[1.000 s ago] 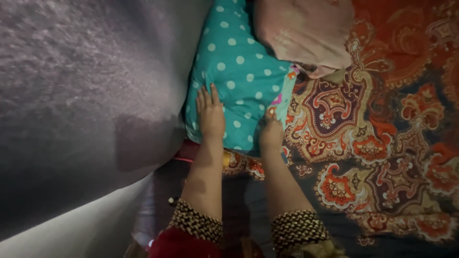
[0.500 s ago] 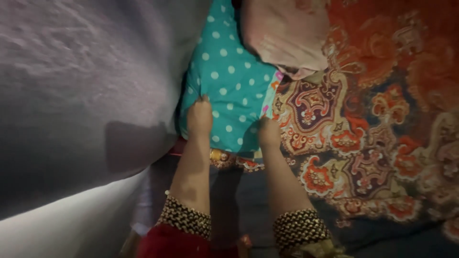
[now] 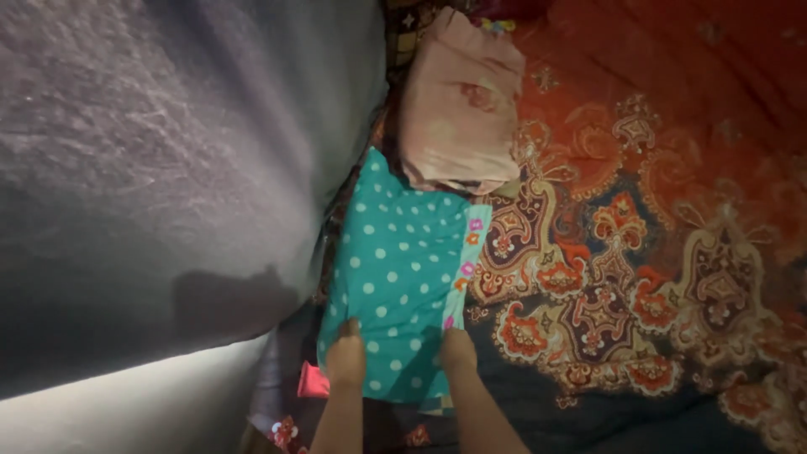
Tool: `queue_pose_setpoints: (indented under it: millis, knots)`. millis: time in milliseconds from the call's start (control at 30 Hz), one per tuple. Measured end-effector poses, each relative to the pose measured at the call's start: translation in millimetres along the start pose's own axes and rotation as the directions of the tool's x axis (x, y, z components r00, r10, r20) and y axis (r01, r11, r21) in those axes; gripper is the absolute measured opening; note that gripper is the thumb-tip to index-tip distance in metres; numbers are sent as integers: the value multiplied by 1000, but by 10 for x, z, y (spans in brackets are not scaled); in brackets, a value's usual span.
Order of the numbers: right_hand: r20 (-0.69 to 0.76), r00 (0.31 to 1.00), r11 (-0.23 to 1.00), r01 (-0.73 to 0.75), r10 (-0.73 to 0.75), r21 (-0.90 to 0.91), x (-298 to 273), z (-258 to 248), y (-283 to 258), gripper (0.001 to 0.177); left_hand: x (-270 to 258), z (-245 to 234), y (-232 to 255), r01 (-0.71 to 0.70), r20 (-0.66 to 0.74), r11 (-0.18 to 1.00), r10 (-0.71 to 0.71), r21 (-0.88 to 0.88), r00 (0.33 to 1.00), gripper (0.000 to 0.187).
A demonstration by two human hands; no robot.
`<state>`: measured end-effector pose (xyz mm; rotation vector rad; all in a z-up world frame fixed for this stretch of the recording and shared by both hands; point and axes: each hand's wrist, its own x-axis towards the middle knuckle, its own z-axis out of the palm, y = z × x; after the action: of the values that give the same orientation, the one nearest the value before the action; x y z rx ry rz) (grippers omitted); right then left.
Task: Picking up and organizing pillows and other soft items from a bed into a corner area.
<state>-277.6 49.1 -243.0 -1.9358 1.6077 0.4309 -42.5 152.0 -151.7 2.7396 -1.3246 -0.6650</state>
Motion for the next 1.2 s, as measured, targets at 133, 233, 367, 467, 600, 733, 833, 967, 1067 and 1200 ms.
queue_pose_setpoints:
  millis: [133,233,367,467,600,733,833,967,1067,1200]
  knots:
    - [-88,996,997,21,-14,80,-212,-249,-211,24,-32,-251,119,-69,-135,987,89,145,987,46]
    - [-167,985,973,78,-42,216,-338,-945,-648,67,213,-604,293,-179,-256,962,229,204,939,53]
    - [-337,937,949,184,-91,255,-48,-933,-659,80,579,-750,389,-226,-219,951,271,211,937,58]
    - [-325,945,947,123,-21,298,125,-1075,-747,89,831,-804,462,-198,-255,960,246,199,935,66]
    - [-114,978,927,-125,176,353,368,-957,-723,114,1028,-753,482,-125,-311,970,187,208,932,81]
    - [-133,971,868,-109,197,484,521,-712,-642,130,1200,-622,337,-72,-150,996,78,49,986,86]
    - [-189,955,806,-78,229,587,584,-661,-651,138,1254,-590,310,-179,-176,983,170,-37,970,89]
    - [-271,931,765,-14,245,644,799,-341,-490,109,1165,-498,440,-138,-230,990,135,4,964,82]
    - [-362,908,680,130,211,722,732,-396,-485,68,1169,-248,457,-145,-323,989,129,-26,938,73]
    - [-374,921,778,154,110,609,449,-837,-661,40,1157,-126,413,-179,-429,984,156,-13,889,62]
